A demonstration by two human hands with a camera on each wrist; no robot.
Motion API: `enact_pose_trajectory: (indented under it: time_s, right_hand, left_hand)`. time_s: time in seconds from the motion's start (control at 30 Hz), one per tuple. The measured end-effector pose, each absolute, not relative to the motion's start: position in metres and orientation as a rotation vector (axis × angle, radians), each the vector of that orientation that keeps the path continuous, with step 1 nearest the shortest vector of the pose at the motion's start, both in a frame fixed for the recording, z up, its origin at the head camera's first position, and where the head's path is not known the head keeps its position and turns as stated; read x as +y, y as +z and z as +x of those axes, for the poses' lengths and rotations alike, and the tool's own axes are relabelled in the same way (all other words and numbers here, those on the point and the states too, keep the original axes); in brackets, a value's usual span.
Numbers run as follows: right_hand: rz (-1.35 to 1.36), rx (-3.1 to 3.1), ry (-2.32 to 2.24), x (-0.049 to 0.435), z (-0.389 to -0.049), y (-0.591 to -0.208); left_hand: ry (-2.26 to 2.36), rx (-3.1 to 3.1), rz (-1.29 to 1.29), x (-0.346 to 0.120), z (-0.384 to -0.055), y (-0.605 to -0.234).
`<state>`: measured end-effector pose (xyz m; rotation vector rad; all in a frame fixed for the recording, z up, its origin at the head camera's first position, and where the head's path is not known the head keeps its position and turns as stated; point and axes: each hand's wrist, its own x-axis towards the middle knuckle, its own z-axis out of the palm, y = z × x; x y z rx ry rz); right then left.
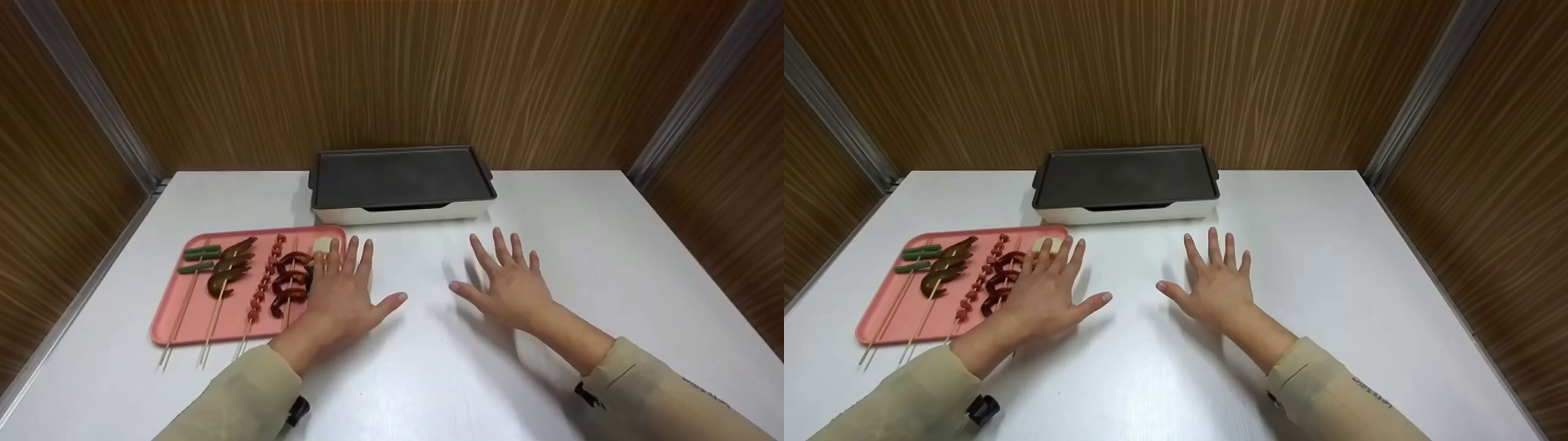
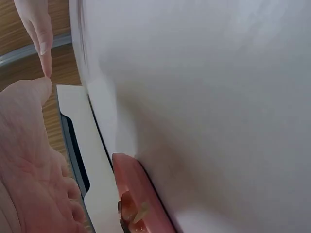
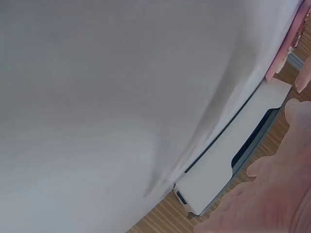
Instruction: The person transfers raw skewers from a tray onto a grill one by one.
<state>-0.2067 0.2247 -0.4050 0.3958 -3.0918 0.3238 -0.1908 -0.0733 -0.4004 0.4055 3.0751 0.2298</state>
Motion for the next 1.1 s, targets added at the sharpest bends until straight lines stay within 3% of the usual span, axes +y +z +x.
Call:
enact_pose_trajectory:
  time_s: [0.47, 0.83, 1.1]
  right_hand:
    - [0.507, -3.032, 0.370, 0.199, -0.196, -0.393]
    - [0.716, -3.032, 0.380, 0.149, -0.179, -0.385]
    - [0.975, -3.044, 0.409, 0.113, -0.169, -0.388]
  left_hand:
    - [0.260, 3.116, 0.454, -0.130, -0.178, -0.367]
    - [0.353, 3.131, 0.447, -0.225, -0.163, -0.340]
    - [0.382, 3.120, 0.452, -0.305, -0.155, -0.353]
